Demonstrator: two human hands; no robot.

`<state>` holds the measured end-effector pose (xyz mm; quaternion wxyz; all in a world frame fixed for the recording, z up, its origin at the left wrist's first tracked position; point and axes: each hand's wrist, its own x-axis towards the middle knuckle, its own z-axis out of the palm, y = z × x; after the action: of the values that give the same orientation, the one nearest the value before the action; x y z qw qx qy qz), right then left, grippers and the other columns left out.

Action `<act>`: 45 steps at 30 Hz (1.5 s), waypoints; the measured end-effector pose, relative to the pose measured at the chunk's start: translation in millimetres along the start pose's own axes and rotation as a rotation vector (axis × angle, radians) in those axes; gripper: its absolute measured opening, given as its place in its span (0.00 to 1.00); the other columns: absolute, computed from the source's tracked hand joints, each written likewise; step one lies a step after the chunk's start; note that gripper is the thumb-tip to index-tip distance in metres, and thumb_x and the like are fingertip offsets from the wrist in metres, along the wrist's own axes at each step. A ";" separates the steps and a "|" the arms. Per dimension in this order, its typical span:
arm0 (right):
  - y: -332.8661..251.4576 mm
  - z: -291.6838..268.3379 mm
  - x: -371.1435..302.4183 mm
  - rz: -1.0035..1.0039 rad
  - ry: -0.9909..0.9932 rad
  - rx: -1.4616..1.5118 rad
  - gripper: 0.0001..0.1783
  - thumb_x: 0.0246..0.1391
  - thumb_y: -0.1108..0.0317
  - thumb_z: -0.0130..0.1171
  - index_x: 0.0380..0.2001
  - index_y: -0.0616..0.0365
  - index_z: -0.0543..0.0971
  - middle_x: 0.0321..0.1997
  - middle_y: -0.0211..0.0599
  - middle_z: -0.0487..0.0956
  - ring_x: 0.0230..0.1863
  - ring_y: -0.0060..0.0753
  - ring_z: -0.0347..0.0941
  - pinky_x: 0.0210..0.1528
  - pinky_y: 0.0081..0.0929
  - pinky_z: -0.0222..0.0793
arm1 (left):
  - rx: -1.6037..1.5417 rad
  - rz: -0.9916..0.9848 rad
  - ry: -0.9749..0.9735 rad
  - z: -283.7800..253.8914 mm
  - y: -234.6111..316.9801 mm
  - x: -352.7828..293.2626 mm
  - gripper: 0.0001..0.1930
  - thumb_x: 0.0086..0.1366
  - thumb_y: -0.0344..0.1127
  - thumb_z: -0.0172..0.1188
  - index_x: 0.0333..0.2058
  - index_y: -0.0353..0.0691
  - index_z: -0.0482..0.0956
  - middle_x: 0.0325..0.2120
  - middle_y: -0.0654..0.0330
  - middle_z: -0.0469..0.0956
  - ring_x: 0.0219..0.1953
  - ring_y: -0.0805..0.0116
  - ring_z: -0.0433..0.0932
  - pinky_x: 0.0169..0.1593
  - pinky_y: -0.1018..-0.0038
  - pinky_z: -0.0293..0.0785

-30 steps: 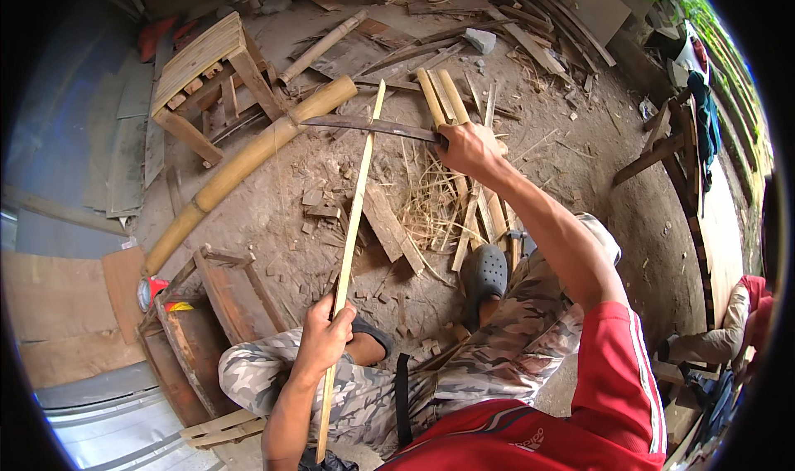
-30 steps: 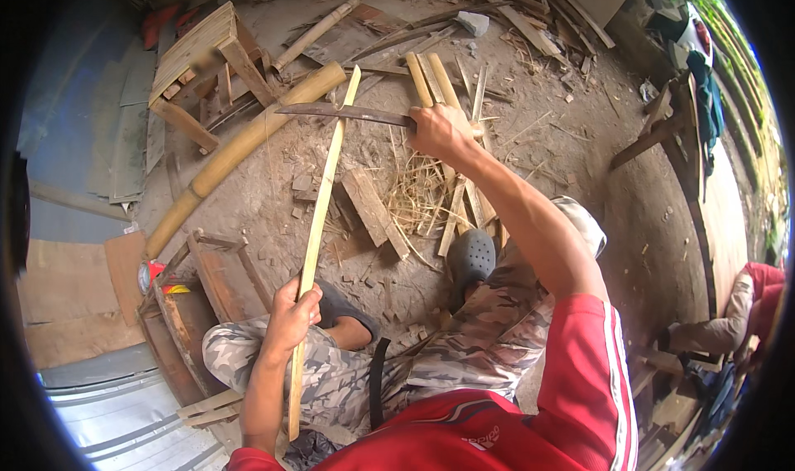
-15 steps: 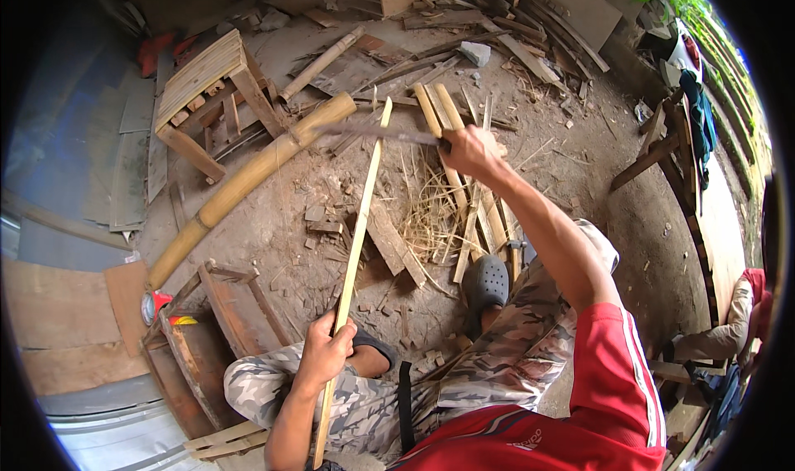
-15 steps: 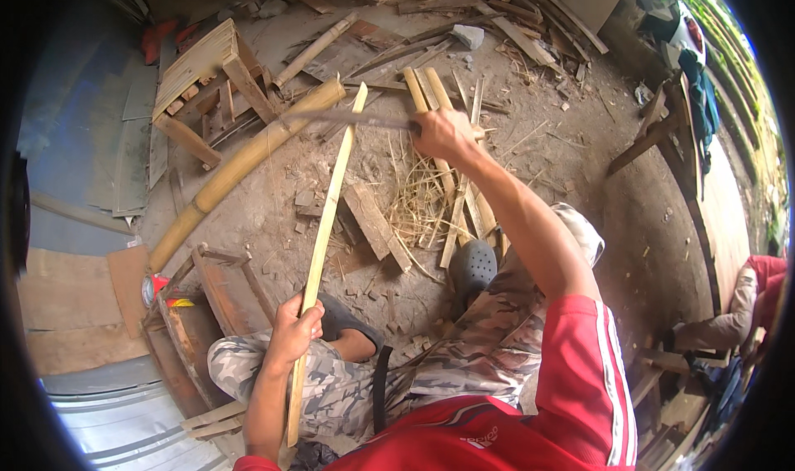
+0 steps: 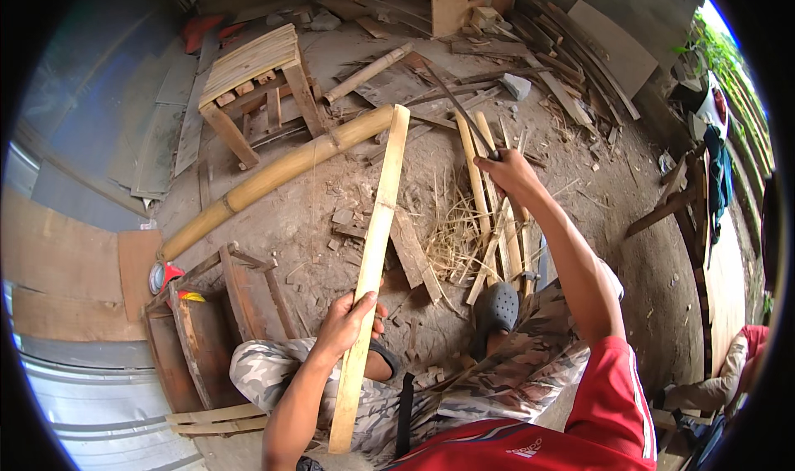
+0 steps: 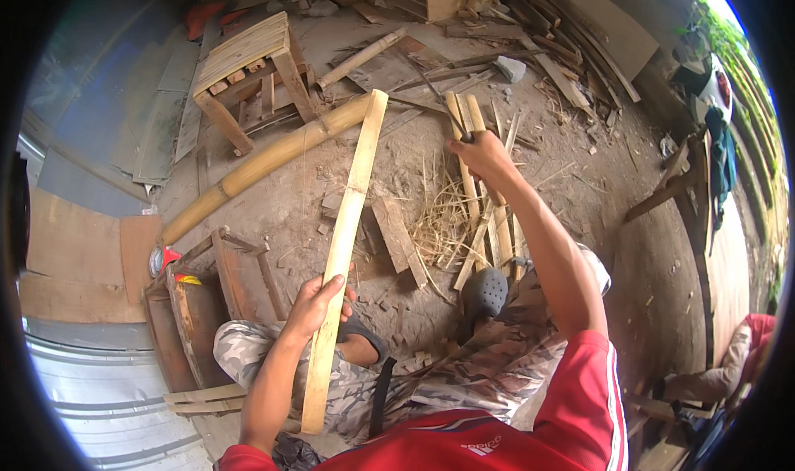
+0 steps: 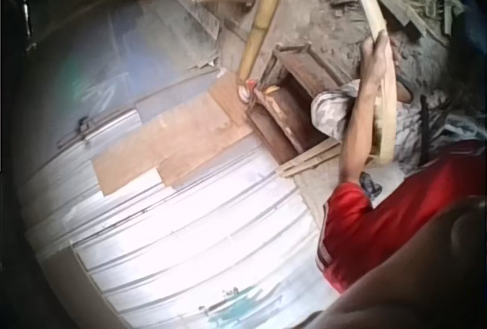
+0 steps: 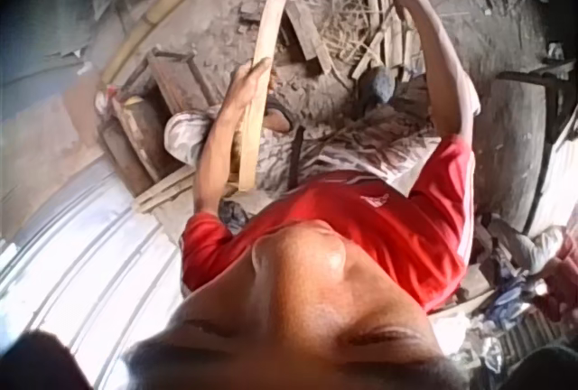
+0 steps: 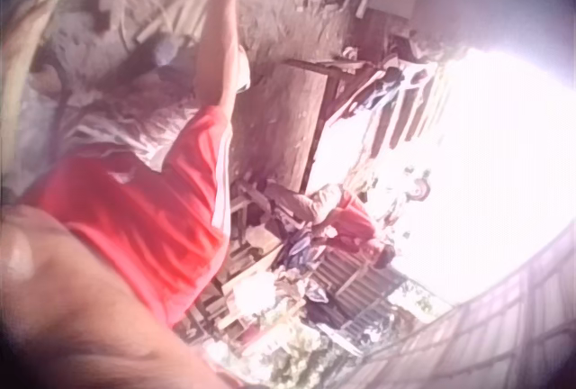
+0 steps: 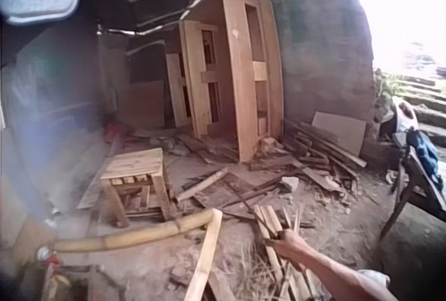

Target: The person sits on the ground and uses a knife to shave thin strips from a bamboo pole, repeatedly pulling the blade along the surface to remove layers. The person holds the bamboo with one hand and guides the knife with the other, producing wood shavings that accumulate on the floor.

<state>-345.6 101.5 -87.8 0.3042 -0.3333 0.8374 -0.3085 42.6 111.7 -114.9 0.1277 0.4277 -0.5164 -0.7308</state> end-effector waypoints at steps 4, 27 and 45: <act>-1.7 19.3 -38.0 -0.079 -0.140 -0.059 0.23 0.60 0.48 0.62 0.31 0.61 0.78 0.19 0.28 0.74 0.18 0.22 0.69 0.22 0.28 0.66 | 0.044 0.084 0.069 -1.2 8.2 10.2 0.24 0.73 0.52 0.50 0.49 0.32 0.75 0.31 0.53 0.83 0.24 0.74 0.80 0.26 0.80 0.75; -125.9 79.5 -62.1 -0.608 -0.090 -0.171 0.22 0.56 0.52 0.63 0.31 0.66 0.80 0.30 0.52 0.83 0.33 0.53 0.81 0.39 0.45 0.76 | -0.632 0.268 -0.147 -18.9 44.9 45.6 0.15 0.66 0.49 0.51 0.33 0.42 0.70 0.11 0.69 0.61 0.11 0.76 0.62 0.15 0.78 0.60; -183.4 231.5 -111.0 -0.859 -0.667 0.092 0.26 0.51 0.51 0.66 0.26 0.70 0.81 0.25 0.58 0.80 0.31 0.52 0.80 0.38 0.42 0.73 | -0.227 0.319 0.786 -89.3 47.3 -100.5 0.32 0.63 0.47 0.43 0.62 0.33 0.63 0.32 0.54 0.75 0.31 0.64 0.76 0.44 0.64 0.75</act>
<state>-46.3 3.9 -66.8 0.4142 -0.7115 0.4698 -0.3187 158.6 96.6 -33.5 0.4718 0.5716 -0.4046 -0.5356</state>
